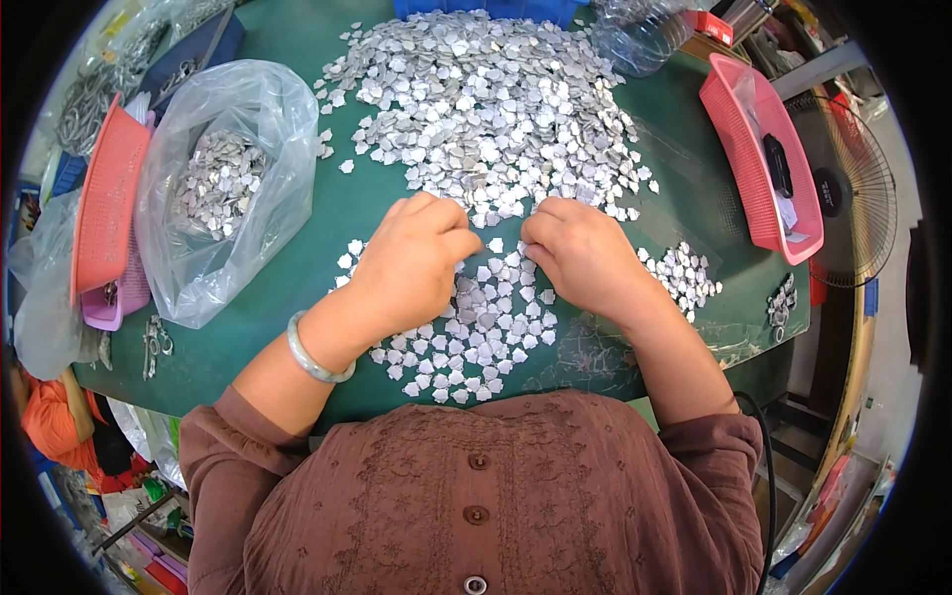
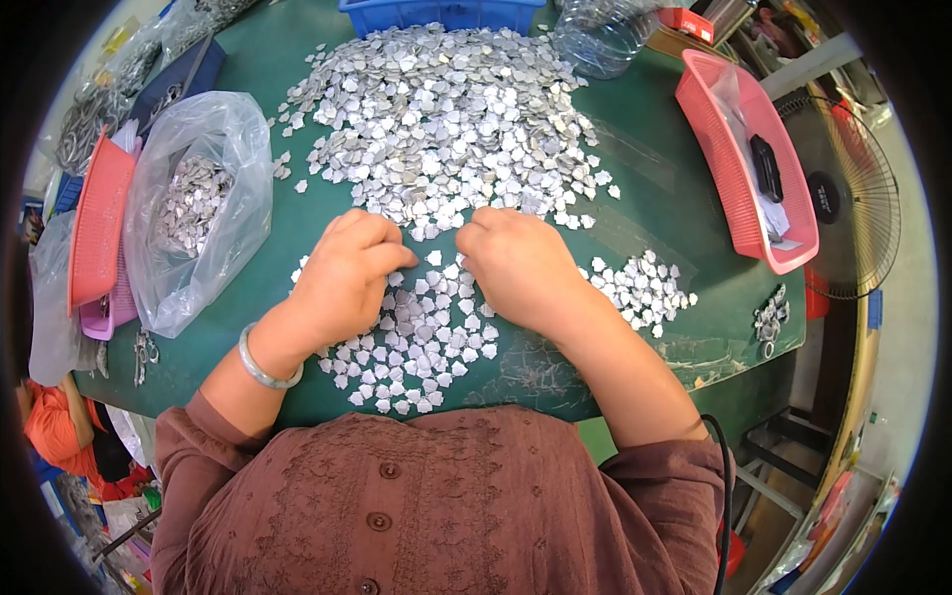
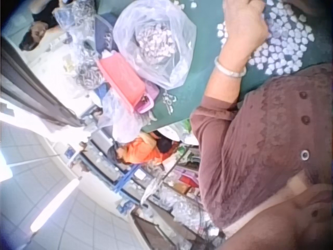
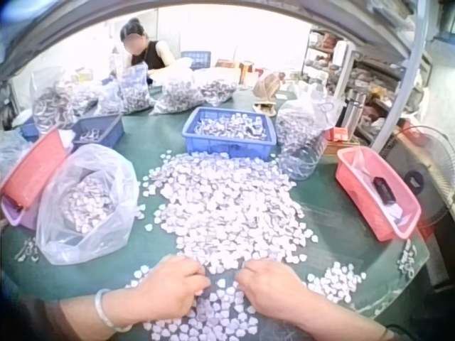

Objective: The person sorts small white flower-shaped metal parts by hand on a green workbench, sliding them into groups and then placing them into a pink plastic tray.

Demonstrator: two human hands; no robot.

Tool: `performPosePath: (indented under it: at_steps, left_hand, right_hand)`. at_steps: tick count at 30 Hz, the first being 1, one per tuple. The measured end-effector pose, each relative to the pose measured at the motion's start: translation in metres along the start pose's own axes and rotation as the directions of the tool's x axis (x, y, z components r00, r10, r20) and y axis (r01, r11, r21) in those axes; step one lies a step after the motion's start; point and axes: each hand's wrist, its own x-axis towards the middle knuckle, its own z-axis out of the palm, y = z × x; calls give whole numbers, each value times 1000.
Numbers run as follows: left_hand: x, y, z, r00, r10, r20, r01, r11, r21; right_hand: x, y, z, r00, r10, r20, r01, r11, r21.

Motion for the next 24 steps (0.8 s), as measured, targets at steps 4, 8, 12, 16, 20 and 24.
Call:
performPosePath:
  at_steps: [4, 8, 12, 16, 20, 24]
  left_hand:
    - [1, -1, 2, 996, -39, -78, 42, 999, 31]
    - [0, 0, 4, 999, -35, -32, 36, 999, 31]
    - [-1, 3, 4, 999, -23, 29, 22, 999, 40]
    - [-1, 5, 2, 998, -7, 58, 6, 1000, 30]
    - [-2, 2, 2, 996, 20, 91, -18, 1000, -21]
    - [-1, 0, 0, 998, 4, 57, -4, 1000, 2]
  right_hand:
    - [-2, 0, -3, 997, 70, 16, -71, 993, 95]
    - [-3, -2, -3, 994, 113, 10, -113, 987, 111]
    - [-5, 0, 0, 996, 86, 5, -86, 993, 84]
    - [-5, -1, -2, 996, 85, -29, -80, 989, 126]
    - [-11, 3, -15, 984, 159, 80, -173, 956, 235]
    - [-36, 31, -59, 956, 255, 144, -277, 948, 160]
